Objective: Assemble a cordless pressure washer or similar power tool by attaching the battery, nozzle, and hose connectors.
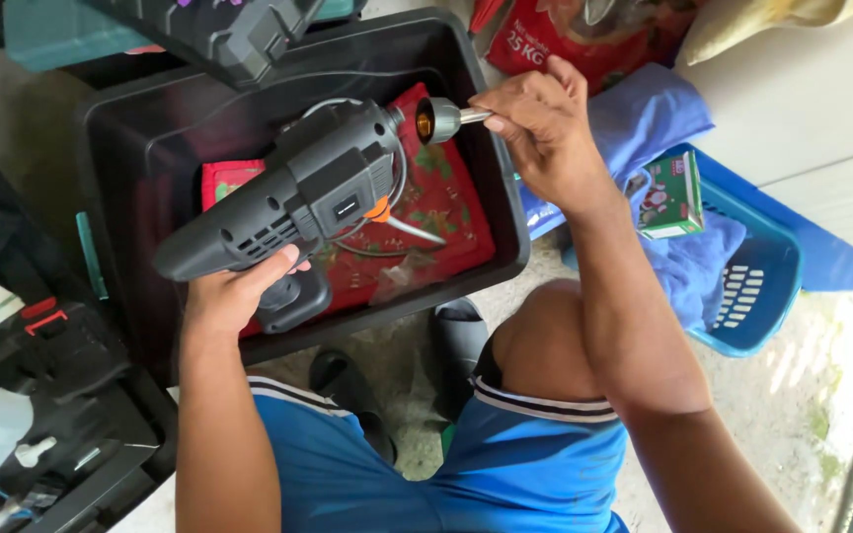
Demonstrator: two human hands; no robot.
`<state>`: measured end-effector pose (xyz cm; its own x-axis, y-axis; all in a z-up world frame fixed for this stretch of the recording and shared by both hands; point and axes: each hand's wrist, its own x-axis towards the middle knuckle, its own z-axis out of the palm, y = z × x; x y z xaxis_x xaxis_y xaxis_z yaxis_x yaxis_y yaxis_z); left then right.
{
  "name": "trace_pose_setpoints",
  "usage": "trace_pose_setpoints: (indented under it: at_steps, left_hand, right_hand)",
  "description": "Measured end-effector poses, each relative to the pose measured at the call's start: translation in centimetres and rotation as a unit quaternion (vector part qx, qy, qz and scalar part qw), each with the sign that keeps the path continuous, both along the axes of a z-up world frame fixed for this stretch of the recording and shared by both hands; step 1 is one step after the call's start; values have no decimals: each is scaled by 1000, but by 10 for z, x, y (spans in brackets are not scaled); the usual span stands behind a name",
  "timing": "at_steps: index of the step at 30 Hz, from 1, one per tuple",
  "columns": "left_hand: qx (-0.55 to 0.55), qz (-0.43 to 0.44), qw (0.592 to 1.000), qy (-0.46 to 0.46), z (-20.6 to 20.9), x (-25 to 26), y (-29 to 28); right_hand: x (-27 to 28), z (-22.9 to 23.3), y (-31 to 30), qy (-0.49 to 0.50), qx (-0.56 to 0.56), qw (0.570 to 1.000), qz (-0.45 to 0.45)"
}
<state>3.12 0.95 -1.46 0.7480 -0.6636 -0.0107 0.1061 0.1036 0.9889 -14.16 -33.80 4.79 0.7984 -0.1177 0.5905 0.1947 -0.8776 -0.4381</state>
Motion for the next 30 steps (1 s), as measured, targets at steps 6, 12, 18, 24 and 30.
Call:
trace_pose_setpoints:
  at_steps: [6,12,18,24,30]
  left_hand:
    - [47,-7,999,10,-6,4,7]
    - [68,-31,997,17,-10,6,14]
    - [83,-35,995,51,-4,9,25]
    - [106,-60,990,75,1,12,31]
    - [103,-61,988,99,12,14,28]
  right_hand:
    - [-3,3,3,16,-47,998,-27]
    - [-6,7,11,23,-88,995,-30]
    - [-3,12,17,39,-95,995,-3]
    - [3,12,21,117,-64,991,27]
    - [9,18,29,138,-54,988,52]
